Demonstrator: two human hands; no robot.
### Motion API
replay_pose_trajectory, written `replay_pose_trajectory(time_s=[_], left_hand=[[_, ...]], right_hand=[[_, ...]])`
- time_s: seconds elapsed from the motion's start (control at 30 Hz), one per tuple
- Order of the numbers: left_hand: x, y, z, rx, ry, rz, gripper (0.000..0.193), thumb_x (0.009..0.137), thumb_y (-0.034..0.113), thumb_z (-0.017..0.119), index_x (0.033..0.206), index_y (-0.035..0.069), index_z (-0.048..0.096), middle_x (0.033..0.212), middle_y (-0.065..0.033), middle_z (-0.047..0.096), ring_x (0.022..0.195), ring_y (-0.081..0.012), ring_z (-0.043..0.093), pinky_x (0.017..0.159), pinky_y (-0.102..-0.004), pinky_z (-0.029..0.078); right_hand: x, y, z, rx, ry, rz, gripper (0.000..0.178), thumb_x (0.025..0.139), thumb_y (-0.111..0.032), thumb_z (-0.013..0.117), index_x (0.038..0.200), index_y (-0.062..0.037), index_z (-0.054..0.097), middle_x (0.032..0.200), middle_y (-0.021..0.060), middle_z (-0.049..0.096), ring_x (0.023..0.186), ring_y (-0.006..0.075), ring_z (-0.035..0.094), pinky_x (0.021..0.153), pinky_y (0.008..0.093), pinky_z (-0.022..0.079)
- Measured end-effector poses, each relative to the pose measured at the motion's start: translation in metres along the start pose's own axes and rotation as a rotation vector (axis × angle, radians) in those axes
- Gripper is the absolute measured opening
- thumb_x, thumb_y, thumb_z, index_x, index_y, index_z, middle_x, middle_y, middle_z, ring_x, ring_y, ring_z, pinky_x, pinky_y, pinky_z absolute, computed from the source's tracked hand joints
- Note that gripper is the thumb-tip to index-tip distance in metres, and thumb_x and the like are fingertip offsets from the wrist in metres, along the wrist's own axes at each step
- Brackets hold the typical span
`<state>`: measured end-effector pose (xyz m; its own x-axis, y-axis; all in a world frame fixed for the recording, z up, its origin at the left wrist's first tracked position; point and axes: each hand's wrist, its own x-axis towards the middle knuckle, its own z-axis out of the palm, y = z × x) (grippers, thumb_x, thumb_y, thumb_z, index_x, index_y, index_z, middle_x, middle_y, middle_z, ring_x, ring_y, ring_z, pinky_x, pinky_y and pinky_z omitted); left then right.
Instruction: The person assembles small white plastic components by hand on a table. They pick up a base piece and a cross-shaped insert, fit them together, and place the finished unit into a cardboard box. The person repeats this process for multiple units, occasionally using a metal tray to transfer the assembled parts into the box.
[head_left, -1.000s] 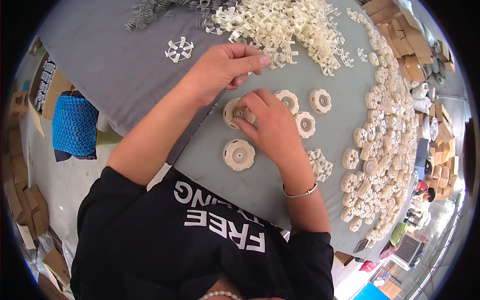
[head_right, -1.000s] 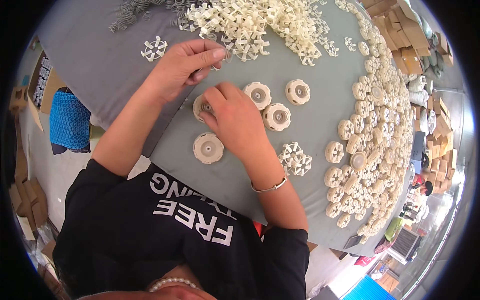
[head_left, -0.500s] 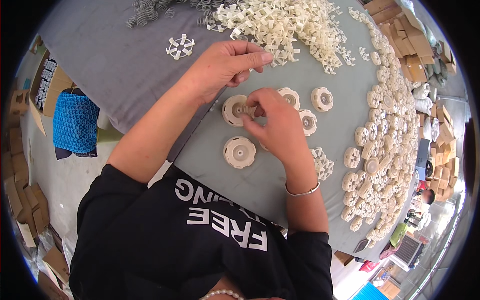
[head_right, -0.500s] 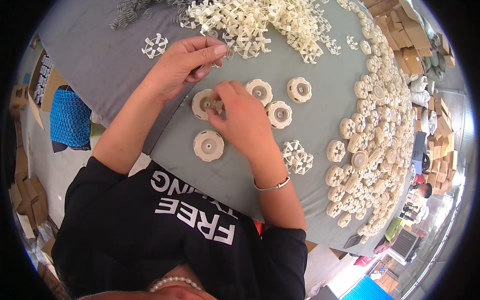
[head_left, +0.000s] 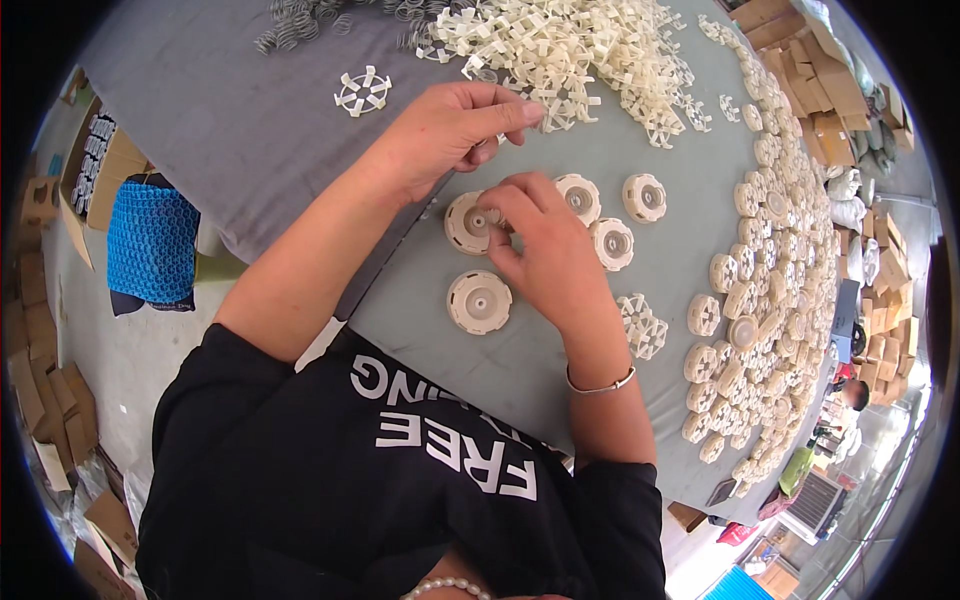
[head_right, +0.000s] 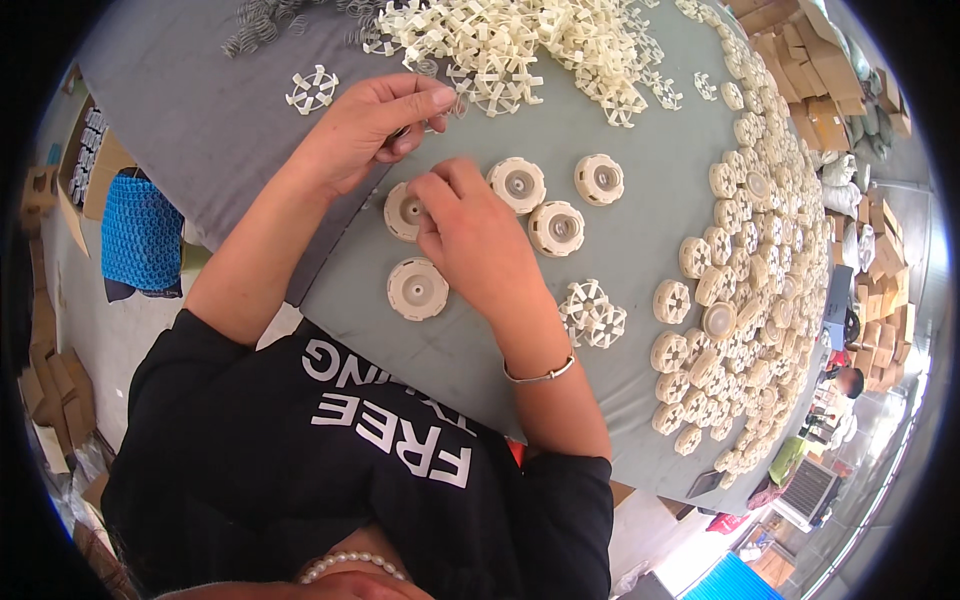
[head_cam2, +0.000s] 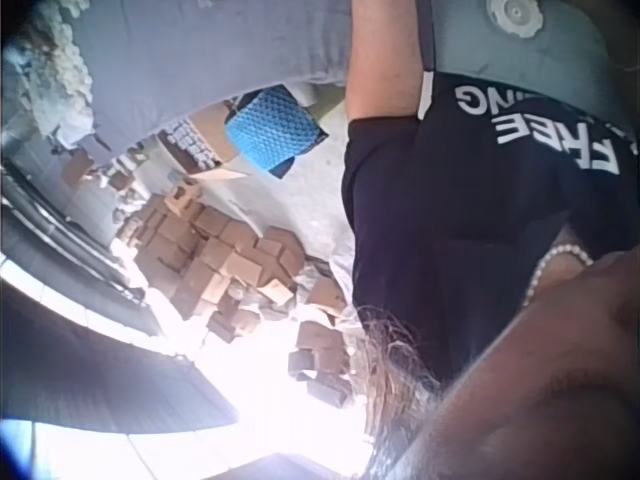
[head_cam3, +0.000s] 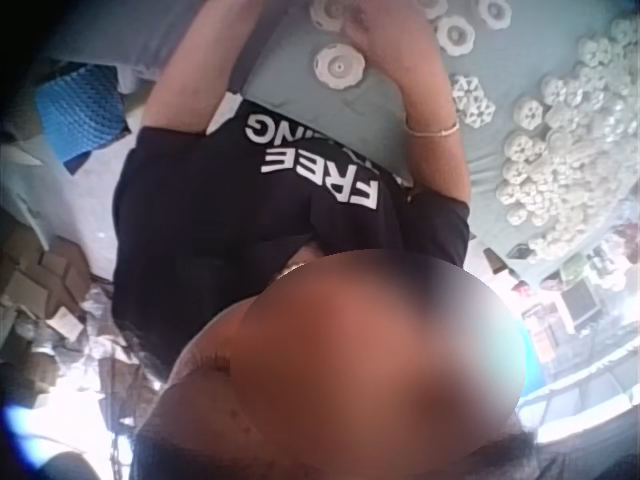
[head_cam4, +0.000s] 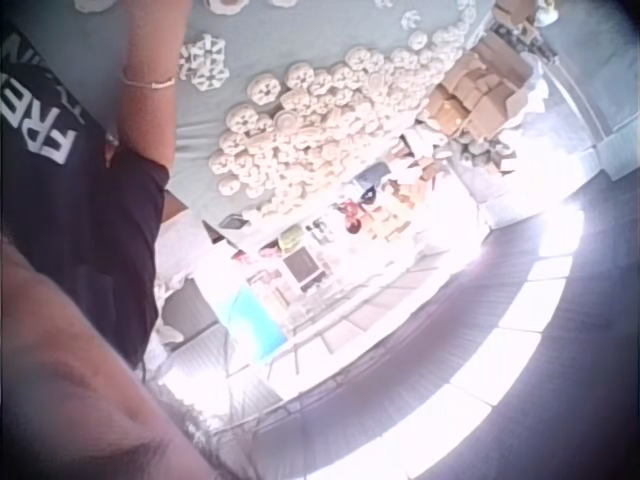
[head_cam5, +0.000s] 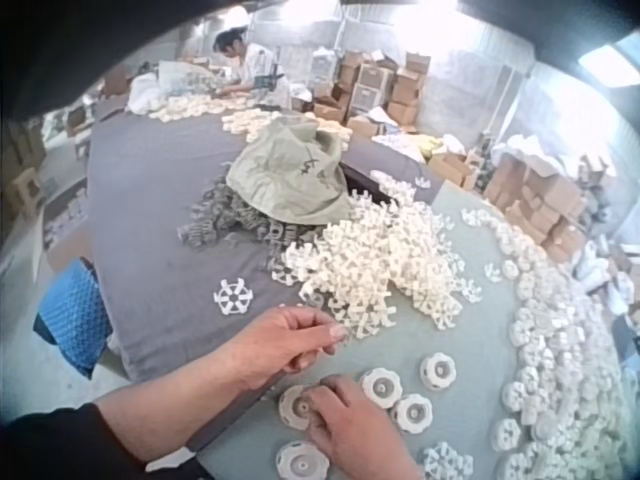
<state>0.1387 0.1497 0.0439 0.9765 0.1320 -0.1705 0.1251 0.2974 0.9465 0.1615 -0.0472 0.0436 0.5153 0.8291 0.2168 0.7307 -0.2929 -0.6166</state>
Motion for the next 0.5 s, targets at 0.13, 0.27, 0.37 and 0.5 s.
replay_pose_trajectory(time_s=[0.13,0.27,0.37,0.5], left_hand=[[0.001,-0.001,0.000,-0.006,-0.001,0.002,0.029,0.100,0.033,0.073,0.113,0.007,0.072,0.090,0.0015,0.065,0.063,-0.0012,0.046,0.051,-0.0183,0.030],[0.001,0.000,0.000,0.001,-0.011,-0.002,0.030,0.099,0.033,0.074,0.114,0.007,0.072,0.089,0.0024,0.066,0.063,-0.0008,0.046,0.051,-0.0180,0.030],[0.000,0.000,-0.005,0.017,-0.029,0.018,0.030,0.098,0.033,0.076,0.114,0.007,0.073,0.089,0.0033,0.066,0.062,-0.0011,0.045,0.051,-0.0187,0.030],[-0.001,0.003,-0.002,0.073,-0.153,-0.012,0.031,0.096,0.033,0.078,0.113,0.008,0.075,0.090,0.0036,0.067,0.058,-0.0015,0.042,0.051,-0.0195,0.030]], right_hand=[[0.000,-0.001,0.001,0.067,-0.090,0.043,0.026,0.085,-0.003,0.073,0.109,-0.0081,0.066,0.108,0.0108,0.060,0.089,0.0333,0.068,0.076,0.0425,0.057],[0.000,0.006,0.001,0.050,-0.090,-0.024,0.033,0.085,-0.008,0.078,0.116,-0.0094,0.066,0.110,0.0106,0.062,0.083,0.0292,0.068,0.074,0.0411,0.057],[0.001,0.016,-0.027,0.069,0.002,0.203,0.041,0.084,-0.011,0.084,0.121,-0.0089,0.066,0.113,0.0084,0.065,0.076,0.0204,0.067,0.069,0.0371,0.056],[0.003,0.011,-0.052,0.559,0.256,0.218,0.040,0.086,-0.006,0.084,0.122,-0.0012,0.068,0.112,0.0055,0.069,0.083,0.0108,0.069,0.072,0.0278,0.056]])
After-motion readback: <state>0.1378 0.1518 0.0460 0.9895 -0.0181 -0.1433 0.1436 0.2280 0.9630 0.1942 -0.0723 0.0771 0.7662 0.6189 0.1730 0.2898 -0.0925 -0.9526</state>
